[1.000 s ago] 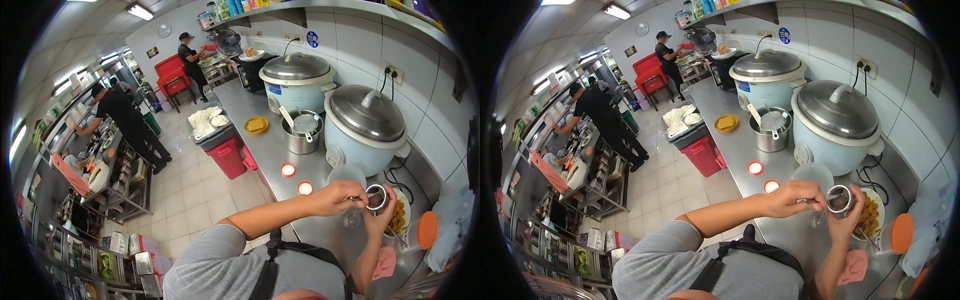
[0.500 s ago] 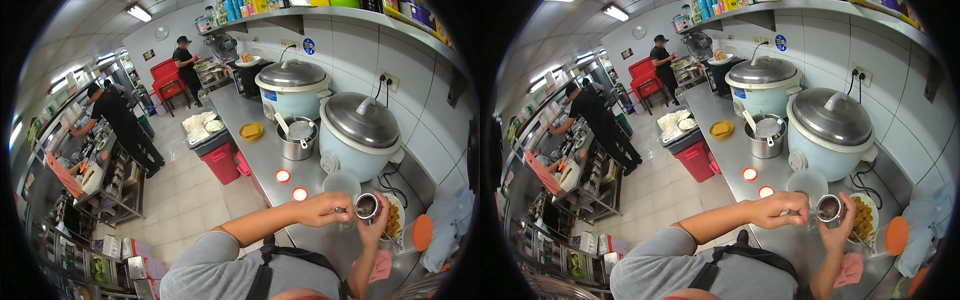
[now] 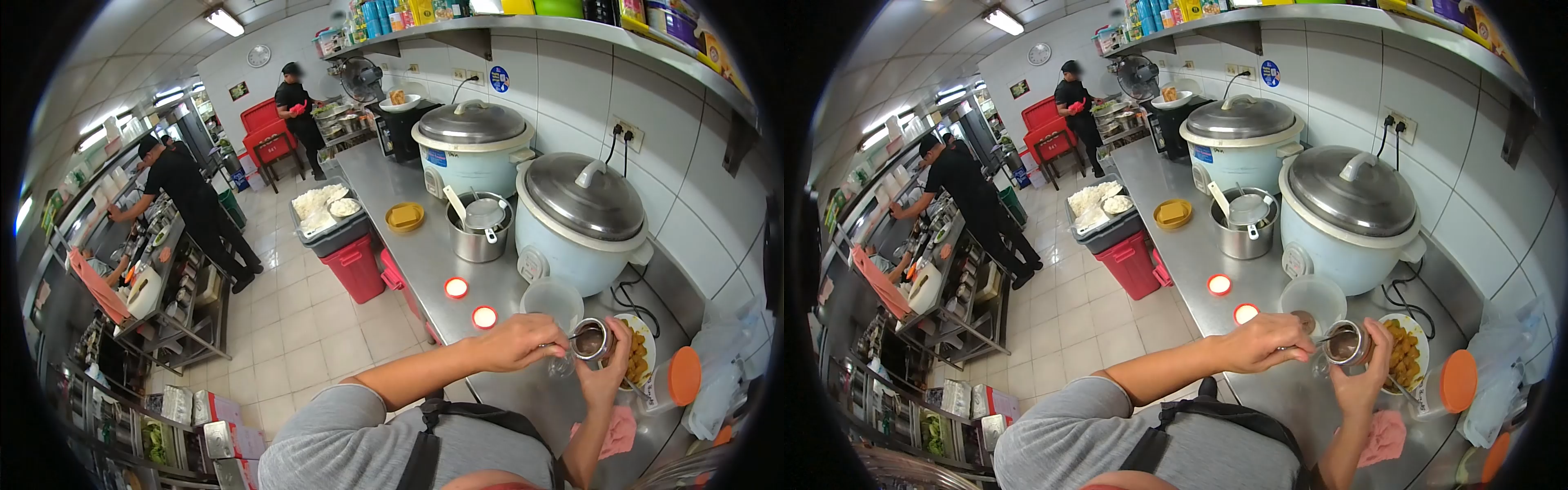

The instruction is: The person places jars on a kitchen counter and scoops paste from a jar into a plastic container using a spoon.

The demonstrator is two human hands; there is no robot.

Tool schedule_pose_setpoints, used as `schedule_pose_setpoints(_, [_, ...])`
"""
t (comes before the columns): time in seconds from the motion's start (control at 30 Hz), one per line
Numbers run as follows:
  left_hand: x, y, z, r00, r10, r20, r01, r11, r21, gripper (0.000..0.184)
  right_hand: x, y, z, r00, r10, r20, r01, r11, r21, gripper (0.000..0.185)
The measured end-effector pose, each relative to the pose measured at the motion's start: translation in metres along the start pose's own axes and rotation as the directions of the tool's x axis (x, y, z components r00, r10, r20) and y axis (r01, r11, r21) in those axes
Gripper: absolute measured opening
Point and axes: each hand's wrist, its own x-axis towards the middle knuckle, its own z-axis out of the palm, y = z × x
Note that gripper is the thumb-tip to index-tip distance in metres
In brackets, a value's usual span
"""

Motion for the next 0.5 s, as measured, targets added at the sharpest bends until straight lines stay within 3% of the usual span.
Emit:
schedule_pose_setpoints(0.17, [0.006,0.009,-0.002,0.992,0.128,0.007,-0.128,0.991,0.039,0.022,0.004,-0.002,-0.001,1.0,0.005,0.006,-0.005,1.0,0.011,0.079])
schedule_pose_setpoints(0.23, [0.006,0.012,-0.005,0.987,0.136,0.089,-0.151,0.971,0.184,0.026,0.005,-0.003,-0.001,1.0,0.003,0.005,-0.003,0.999,0.033,0.079])
schedule_pose_setpoints(0.43, [0.004,0.01,0.001,0.99,0.144,-0.015,-0.142,0.986,0.084,0.024,0.005,-0.006,-0.005,0.999,0.009,0.05,-0.009,1.0,-0.005,0.08])
schedule_pose_setpoints(0.5, [0.002,0.013,-0.003,0.988,0.151,0.017,-0.152,0.981,0.121,0.025,0.006,-0.001,-0.005,0.998,-0.052,0.046,0.054,0.998,-0.044,0.081])
